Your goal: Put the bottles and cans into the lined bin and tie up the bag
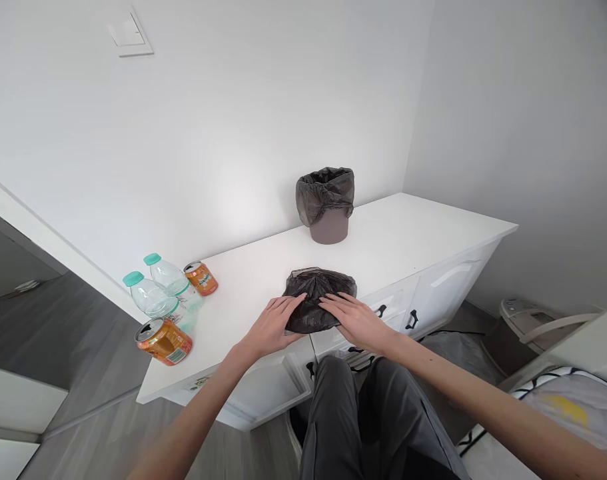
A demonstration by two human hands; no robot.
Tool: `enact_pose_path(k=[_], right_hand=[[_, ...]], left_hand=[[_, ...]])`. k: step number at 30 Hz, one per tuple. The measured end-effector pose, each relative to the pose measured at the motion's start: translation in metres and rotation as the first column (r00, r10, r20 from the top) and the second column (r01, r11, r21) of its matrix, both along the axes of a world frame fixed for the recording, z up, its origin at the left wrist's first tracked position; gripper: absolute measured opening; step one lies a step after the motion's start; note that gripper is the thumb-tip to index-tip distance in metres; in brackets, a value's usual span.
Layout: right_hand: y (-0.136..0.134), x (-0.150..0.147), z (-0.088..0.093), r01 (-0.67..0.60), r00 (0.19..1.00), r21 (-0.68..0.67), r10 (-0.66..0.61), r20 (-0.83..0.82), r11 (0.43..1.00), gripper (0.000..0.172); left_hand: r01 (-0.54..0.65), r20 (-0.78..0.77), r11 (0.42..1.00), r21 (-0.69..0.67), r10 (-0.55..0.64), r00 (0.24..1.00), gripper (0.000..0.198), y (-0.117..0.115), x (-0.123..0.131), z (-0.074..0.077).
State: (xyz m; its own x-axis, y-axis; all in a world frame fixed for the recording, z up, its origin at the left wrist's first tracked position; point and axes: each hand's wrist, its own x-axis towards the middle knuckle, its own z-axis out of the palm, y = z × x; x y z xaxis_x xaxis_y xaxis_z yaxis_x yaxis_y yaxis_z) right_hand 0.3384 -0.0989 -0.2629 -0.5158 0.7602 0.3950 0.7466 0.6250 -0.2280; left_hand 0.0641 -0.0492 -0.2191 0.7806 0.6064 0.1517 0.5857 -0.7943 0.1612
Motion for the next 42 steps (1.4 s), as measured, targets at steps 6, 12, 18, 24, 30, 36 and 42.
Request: enact_pose_path(k=[6, 12, 18, 24, 30, 36, 42], right_hand=[[0.013, 0.013, 0.032, 0.122, 0.929, -0.268, -0.205, -0.308, 0.956, 0.06], [0.017, -0.02, 0.048, 0.248, 0.942, 0.142, -0.204, -0.266, 0.958, 0.065], [0.052, -0.041, 0.033, 0.244, 0.97, 0.098, -0.244, -0.011, 0.965, 0.053], [0.078, -0.029, 0.007, 0.262, 0.963, -0.078, -0.255, 0.091, 0.962, 0.057], [0.082, -0.02, -0.004, 0.267, 0.964, -0.175, -0.263, 0.044, 0.948, 0.061], [0.084, -0.02, -0.01, 0.269, 0.963, -0.166, -0.262, 0.058, 0.949, 0.062], [0.088, -0.018, -0.015, 0.272, 0.962, -0.162, -0.262, 0.082, 0.948, 0.061]], left_hand=[[-0.181, 0.196, 0.97, -0.163, 0.211, 0.958, 0.052, -0.009, 0.004, 0.02], [-0.366, 0.287, 0.894, -0.259, 0.433, 0.854, 0.054, 0.008, 0.039, 0.031], [-0.368, 0.196, 0.871, 0.327, 0.318, 0.928, 0.049, 0.021, 0.062, 0.033], [-0.158, -0.017, 0.947, 0.278, 0.169, 0.985, 0.052, 0.039, 0.054, -0.008], [-0.289, 0.008, 0.957, 0.027, 0.288, 0.957, 0.064, 0.053, 0.033, -0.043], [-0.303, 0.011, 0.953, 0.016, 0.303, 0.953, 0.064, 0.049, 0.031, -0.043], [-0.284, 0.032, 0.958, 0.046, 0.283, 0.959, 0.062, 0.048, 0.031, -0.045]])
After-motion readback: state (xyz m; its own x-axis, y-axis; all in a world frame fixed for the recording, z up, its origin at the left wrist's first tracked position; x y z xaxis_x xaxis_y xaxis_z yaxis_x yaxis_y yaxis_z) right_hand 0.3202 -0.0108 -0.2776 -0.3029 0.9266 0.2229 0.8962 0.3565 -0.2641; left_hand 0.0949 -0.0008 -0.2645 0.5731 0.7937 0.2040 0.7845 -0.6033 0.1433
